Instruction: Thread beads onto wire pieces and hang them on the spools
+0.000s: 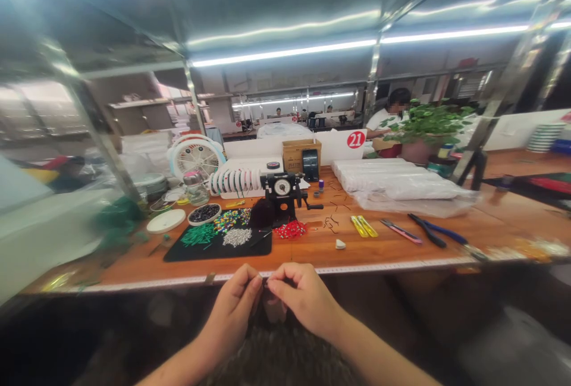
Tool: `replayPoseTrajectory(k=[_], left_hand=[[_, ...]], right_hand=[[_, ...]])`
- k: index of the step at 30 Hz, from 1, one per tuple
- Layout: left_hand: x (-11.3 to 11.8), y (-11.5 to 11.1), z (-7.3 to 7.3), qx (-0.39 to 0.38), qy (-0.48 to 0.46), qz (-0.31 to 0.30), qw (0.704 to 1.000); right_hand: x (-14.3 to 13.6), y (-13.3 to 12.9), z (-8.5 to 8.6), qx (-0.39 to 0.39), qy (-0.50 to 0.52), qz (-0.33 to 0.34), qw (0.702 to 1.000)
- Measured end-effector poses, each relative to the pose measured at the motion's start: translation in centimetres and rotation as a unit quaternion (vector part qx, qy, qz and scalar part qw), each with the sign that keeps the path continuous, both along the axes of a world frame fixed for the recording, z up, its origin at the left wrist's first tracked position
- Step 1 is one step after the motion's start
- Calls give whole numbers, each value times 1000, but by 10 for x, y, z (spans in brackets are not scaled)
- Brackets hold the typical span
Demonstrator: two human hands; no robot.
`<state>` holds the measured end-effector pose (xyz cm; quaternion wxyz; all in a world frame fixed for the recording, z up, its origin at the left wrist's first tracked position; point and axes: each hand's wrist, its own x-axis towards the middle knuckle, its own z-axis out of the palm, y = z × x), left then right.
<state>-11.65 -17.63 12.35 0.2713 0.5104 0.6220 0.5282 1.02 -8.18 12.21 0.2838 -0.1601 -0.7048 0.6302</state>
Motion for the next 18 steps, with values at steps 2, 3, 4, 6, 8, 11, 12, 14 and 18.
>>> replayPoseTrajectory(k=[2, 3, 4, 6, 8, 11, 12, 14, 18], left_hand=[[-1, 0, -1, 5, 25, 0, 1000], [-1, 0, -2, 7, 31, -1, 999], [-2, 0, -2, 8, 34, -2, 999], [-2, 1, -2, 8, 30, 0, 1000], [-2, 1, -1, 8, 25, 3, 1000], [-1, 2, 0, 9, 14, 1, 1000], [-1, 2, -1, 9, 11, 0, 1000], [-1, 2, -1, 9, 9, 0, 1000], [-2, 2, -3, 16, 37, 4, 999]], right_hand=[[-1, 0, 0, -19, 6, 11, 1000], [-1, 0, -1, -27, 7, 13, 1000], [-2, 0, -2, -34, 6, 13, 999], [-2, 1, -4, -43, 0, 5, 999], [-2, 1, -6, -47, -1, 4, 999], [-1, 1, -6, -41, 4, 11, 999], [-1, 1, -6, -36, 4, 9, 999], [-1, 1, -4, -26, -1, 1, 1000], [-1, 2, -2, -9, -10, -11, 1000]])
